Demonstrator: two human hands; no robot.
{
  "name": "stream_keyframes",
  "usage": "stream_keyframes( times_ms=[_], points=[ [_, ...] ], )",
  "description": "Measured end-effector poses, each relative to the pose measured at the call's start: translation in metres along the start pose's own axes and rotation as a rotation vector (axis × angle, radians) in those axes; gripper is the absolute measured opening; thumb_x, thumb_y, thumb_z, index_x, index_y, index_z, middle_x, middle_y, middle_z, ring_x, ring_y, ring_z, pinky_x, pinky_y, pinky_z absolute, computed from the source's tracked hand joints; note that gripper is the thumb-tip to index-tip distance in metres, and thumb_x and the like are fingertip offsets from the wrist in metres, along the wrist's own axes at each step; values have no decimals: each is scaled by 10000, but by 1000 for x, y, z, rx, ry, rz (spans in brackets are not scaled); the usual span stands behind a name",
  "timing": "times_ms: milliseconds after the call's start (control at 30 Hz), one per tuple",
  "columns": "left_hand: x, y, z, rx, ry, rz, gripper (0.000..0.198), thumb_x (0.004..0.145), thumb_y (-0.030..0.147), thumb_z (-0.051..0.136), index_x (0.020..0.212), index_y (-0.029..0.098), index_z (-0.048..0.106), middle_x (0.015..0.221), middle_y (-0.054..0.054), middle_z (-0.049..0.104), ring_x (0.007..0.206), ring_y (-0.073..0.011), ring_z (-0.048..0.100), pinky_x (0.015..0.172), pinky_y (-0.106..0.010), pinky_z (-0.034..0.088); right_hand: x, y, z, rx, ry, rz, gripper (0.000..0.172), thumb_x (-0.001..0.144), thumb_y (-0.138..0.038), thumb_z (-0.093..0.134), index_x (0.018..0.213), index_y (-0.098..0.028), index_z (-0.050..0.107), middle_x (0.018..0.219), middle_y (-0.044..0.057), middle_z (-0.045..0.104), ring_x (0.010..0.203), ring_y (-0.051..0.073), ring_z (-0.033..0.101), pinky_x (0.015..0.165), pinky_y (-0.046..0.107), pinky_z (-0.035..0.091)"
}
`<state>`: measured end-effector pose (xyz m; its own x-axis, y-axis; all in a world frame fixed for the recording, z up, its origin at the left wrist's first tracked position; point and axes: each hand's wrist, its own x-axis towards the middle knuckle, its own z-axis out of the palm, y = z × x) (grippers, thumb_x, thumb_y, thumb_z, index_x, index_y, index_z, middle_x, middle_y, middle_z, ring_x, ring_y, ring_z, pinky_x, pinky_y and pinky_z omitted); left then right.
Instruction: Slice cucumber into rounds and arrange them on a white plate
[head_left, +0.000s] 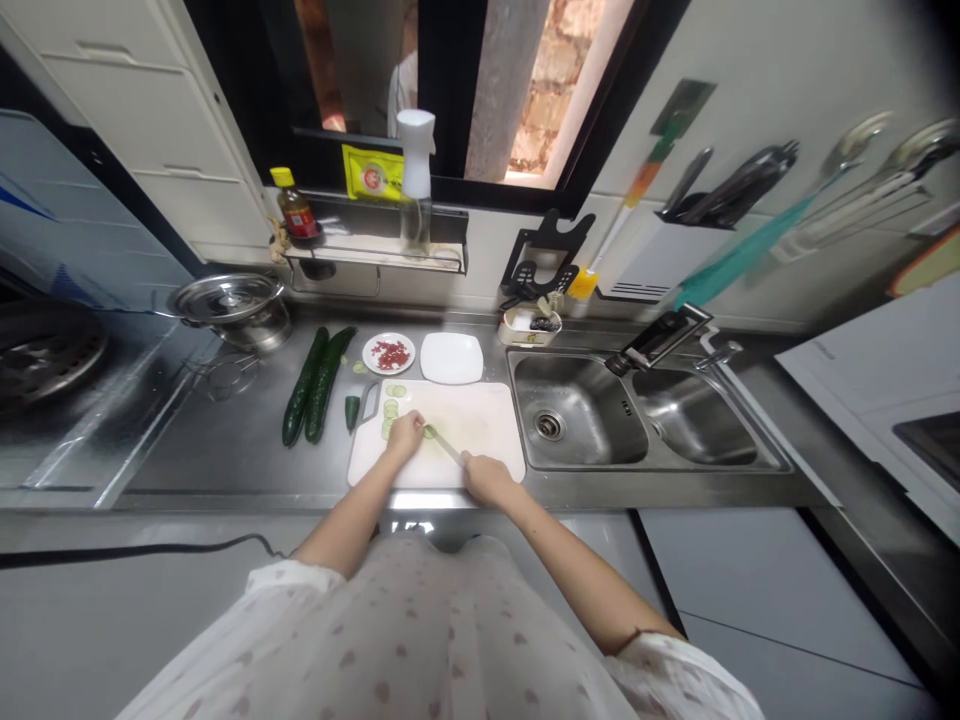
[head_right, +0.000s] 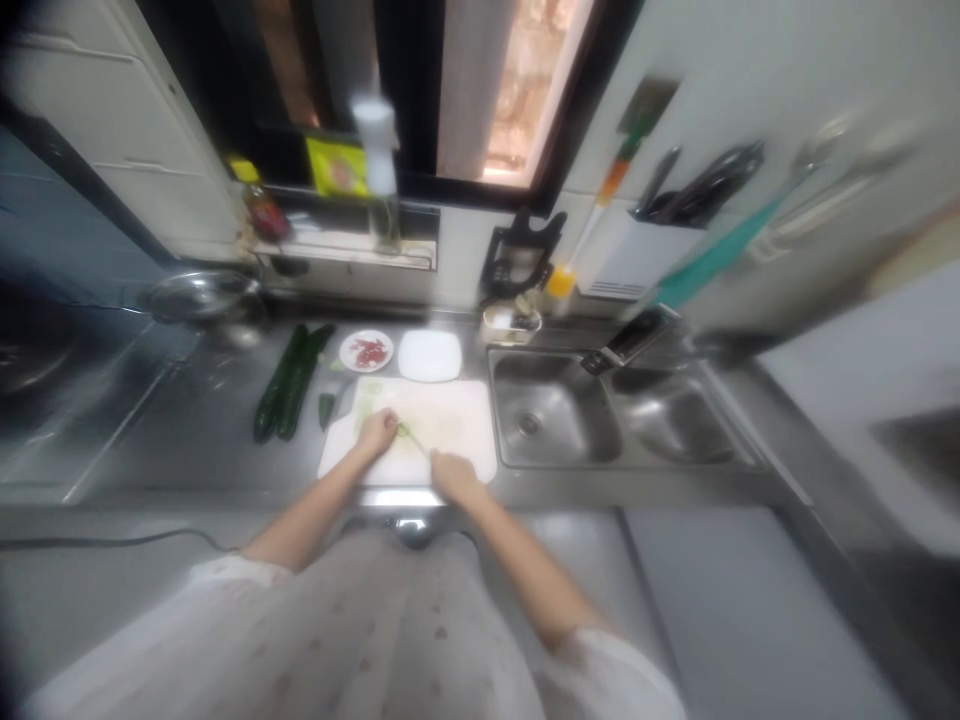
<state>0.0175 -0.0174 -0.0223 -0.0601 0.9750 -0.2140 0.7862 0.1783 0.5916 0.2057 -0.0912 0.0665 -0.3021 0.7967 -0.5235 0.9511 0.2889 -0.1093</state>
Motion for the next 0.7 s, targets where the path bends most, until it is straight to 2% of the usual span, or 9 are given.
stream_keyframes(
  times_ms=[400, 700],
  points=[
    [2, -3, 1, 18, 2, 14, 180, 797, 134, 532, 922, 170, 657, 872, -61, 691, 829, -170, 617, 740, -233, 423, -13, 6, -1, 13, -69, 35, 296, 906, -186, 356, 1161, -170, 507, 1006, 155, 665, 916, 237, 650, 718, 316, 454],
    [3, -4, 2, 21, 0, 23, 189, 791, 117, 531, 925, 171, 652, 879, -59, 690, 842, -172, 615, 743, -234, 421, -8, 3, -4, 16, -50, 15, 278, 914, -209, 346, 1140, -163, 503, 1010, 160, 661, 910, 247, 648, 700, 316, 448]
  ],
)
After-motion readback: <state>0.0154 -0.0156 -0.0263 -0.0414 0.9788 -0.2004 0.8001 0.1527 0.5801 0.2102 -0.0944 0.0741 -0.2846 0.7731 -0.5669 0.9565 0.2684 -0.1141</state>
